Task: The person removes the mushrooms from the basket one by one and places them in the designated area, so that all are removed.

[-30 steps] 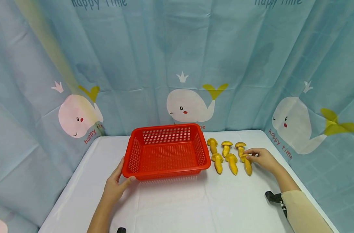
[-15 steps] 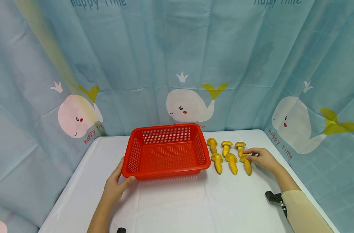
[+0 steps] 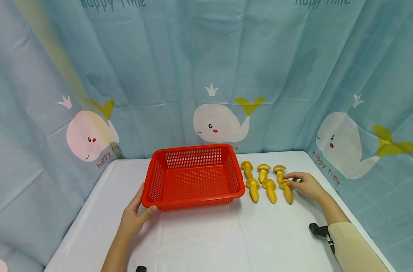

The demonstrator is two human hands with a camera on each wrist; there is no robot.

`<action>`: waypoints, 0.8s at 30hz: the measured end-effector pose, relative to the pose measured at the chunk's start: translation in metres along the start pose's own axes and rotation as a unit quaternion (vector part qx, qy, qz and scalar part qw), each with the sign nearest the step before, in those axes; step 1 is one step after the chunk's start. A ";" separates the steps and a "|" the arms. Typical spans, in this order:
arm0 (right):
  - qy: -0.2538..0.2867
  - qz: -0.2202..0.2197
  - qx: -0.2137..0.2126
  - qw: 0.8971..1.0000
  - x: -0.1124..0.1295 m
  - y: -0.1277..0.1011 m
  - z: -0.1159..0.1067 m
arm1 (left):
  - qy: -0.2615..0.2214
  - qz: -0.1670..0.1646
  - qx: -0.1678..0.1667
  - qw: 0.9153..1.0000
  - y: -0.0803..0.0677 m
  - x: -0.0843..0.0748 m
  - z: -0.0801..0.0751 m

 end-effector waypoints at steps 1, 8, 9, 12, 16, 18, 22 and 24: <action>-0.002 -0.002 -0.002 1.000 0.001 0.000 0.000 | -0.001 0.000 -0.001 1.000 0.000 0.000 0.000; -0.014 -0.013 -0.019 1.000 0.004 -0.003 -0.002 | 0.008 -0.007 -0.004 1.000 -0.001 -0.002 0.001; -0.014 -0.014 -0.021 1.000 0.005 -0.003 -0.002 | 0.008 -0.006 -0.004 1.000 -0.001 -0.002 0.001; -0.014 -0.012 -0.028 0.999 0.008 -0.004 -0.003 | 0.007 -0.007 -0.005 1.000 -0.002 -0.003 0.001; -0.014 -0.009 -0.040 0.999 0.014 -0.006 -0.005 | 0.010 -0.013 -0.003 1.000 -0.001 -0.002 0.000; -0.013 -0.007 -0.048 0.999 0.018 -0.009 -0.006 | 0.009 -0.014 -0.002 1.000 -0.001 -0.001 0.000; -0.014 -0.002 -0.056 0.998 0.024 -0.013 -0.007 | 0.008 -0.012 0.001 1.000 0.000 -0.003 -0.003; -0.015 0.001 -0.060 0.998 0.026 -0.015 -0.007 | 0.009 -0.012 0.003 1.000 0.001 -0.004 -0.004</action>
Point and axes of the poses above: each hand's wrist, its own y-axis towards the middle knuckle, its own z-axis out of the palm, x = y × z, the point moved 4 cm from there along y, towards the middle knuckle, and after that the axes turned 6 degrees about -x, right-handed, at the moved point
